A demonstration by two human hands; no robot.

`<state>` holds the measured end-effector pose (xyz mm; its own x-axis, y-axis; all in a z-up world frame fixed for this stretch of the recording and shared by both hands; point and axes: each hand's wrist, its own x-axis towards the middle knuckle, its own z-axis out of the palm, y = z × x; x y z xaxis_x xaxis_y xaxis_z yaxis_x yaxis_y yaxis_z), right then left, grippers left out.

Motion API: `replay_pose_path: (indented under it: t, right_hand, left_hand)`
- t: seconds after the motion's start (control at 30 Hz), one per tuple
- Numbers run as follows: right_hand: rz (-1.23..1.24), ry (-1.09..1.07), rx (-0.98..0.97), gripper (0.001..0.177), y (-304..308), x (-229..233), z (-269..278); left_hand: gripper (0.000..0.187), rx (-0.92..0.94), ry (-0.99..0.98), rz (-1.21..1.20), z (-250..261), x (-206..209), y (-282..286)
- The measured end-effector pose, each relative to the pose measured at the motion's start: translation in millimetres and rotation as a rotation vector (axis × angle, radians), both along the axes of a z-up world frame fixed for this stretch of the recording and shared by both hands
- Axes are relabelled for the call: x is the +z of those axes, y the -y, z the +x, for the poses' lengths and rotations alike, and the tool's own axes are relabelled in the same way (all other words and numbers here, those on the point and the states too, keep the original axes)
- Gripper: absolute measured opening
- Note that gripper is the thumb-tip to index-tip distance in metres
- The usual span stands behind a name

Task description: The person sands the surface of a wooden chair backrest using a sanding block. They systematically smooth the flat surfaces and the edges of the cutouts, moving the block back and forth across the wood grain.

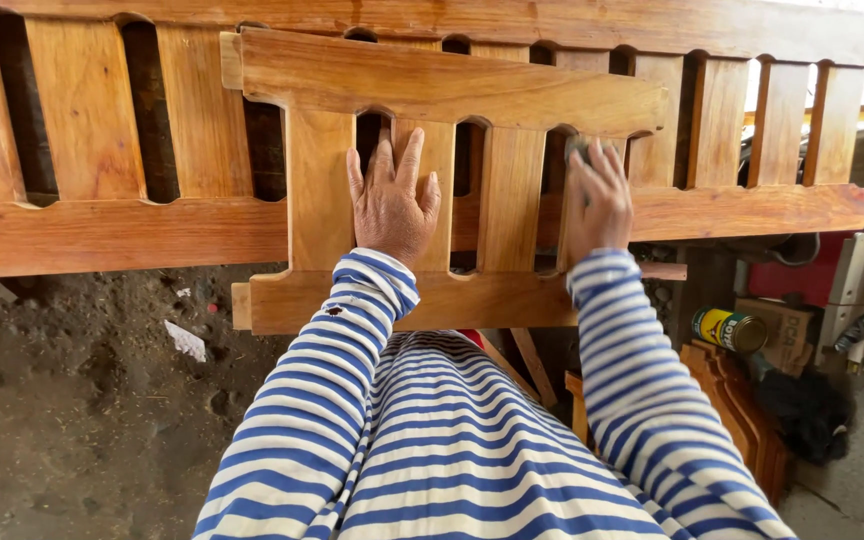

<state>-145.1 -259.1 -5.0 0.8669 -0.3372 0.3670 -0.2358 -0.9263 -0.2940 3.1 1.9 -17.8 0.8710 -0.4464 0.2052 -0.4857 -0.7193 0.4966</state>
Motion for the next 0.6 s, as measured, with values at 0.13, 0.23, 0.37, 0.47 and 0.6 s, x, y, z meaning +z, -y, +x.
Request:
replay_pose_path:
  t: [0.13, 0.23, 0.37, 0.47, 0.6]
  right_hand:
    - [0.080, 0.034, -0.014, 0.024, -12.1, 9.2, 2.4]
    - [0.004, -0.037, -0.019, 0.026, -49.0, 19.5, -39.2]
    - [0.133, -0.119, -0.117, 0.028, -90.7, 38.9, -102.8]
    - [0.162, -0.137, -0.169, 0.027, -80.9, 33.6, -98.6]
    - [0.098, -0.023, -0.220, 0.025, -5.2, 3.5, -42.6]
  left_hand:
    - [0.061, 0.005, 0.008, 0.000, -1.9, 4.3, 0.4]
    - [0.057, 0.016, -0.005, -0.021, -0.8, 4.6, -1.2]
    - [0.060, 0.017, 0.001, -0.035, 0.5, 2.9, -0.2]
    - [0.059, 0.015, 0.006, -0.043, -0.3, -1.2, 0.7]
    - [0.059, 0.010, 0.014, -0.029, -0.2, -7.8, 0.6]
